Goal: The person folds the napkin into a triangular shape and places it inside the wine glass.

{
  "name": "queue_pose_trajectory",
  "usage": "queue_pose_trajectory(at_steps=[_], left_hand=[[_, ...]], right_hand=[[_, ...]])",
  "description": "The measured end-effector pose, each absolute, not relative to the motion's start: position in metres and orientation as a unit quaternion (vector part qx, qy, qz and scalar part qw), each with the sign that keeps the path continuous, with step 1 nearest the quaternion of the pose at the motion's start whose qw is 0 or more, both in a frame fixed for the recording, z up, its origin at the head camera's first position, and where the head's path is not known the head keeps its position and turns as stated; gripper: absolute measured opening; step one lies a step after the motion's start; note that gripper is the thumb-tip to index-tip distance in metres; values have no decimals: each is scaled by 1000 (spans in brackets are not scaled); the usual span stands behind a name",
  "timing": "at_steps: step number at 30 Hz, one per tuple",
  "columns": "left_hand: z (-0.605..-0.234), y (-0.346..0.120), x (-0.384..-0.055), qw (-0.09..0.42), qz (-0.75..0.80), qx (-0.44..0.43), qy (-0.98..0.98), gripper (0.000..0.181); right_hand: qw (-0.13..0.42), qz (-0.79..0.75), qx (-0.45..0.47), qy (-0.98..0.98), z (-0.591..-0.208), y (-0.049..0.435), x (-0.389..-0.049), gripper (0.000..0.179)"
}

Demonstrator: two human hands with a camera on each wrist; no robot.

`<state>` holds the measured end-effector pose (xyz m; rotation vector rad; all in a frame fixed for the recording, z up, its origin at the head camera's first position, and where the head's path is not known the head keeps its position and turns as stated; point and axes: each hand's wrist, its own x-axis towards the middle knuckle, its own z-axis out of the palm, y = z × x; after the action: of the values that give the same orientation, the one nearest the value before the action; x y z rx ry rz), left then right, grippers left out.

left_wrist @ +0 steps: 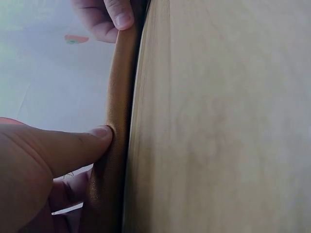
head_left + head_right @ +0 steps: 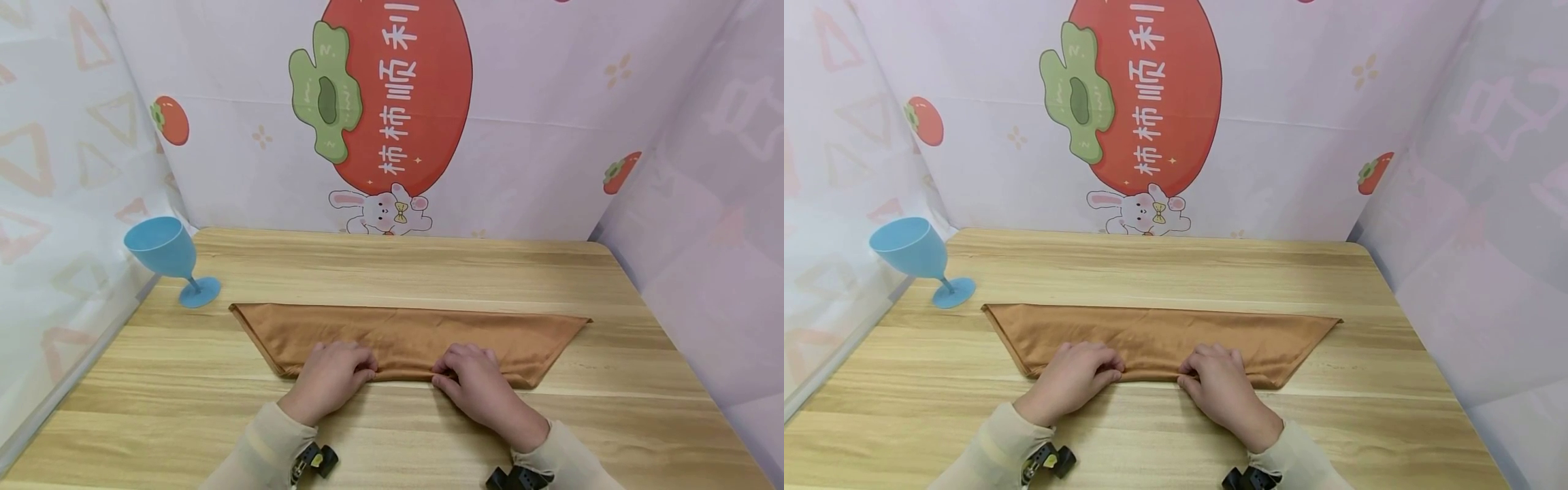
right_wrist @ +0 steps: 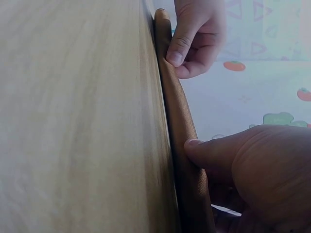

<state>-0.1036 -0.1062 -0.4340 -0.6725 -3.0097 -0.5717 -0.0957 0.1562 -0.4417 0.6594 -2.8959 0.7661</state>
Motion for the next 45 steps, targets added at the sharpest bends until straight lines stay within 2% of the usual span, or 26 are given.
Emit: queue_pose_trajectory(at_steps=[5,12,18,34,45], left_hand=[[-435,-107,-104,15,-168,-222,-960,9],[-435,-108,-104,0,-175,-221,-959,16],[-435,-107,-104,6,-182,-223,-958,13],[-432,-104,-102,14,-158,-230,-960,8],[-433,-105,-103,19,-142,-237,-961,6]], right_hand=[[37,248,213,-944,-441,156,-95,12],[18,257,207,-944,-440,155,-94,11],[8,262,202,-944,-441,155,-94,12],[24,256,205,-944,-443,157,-96,10],[22,280,189,-941,-445,158,-99,23]])
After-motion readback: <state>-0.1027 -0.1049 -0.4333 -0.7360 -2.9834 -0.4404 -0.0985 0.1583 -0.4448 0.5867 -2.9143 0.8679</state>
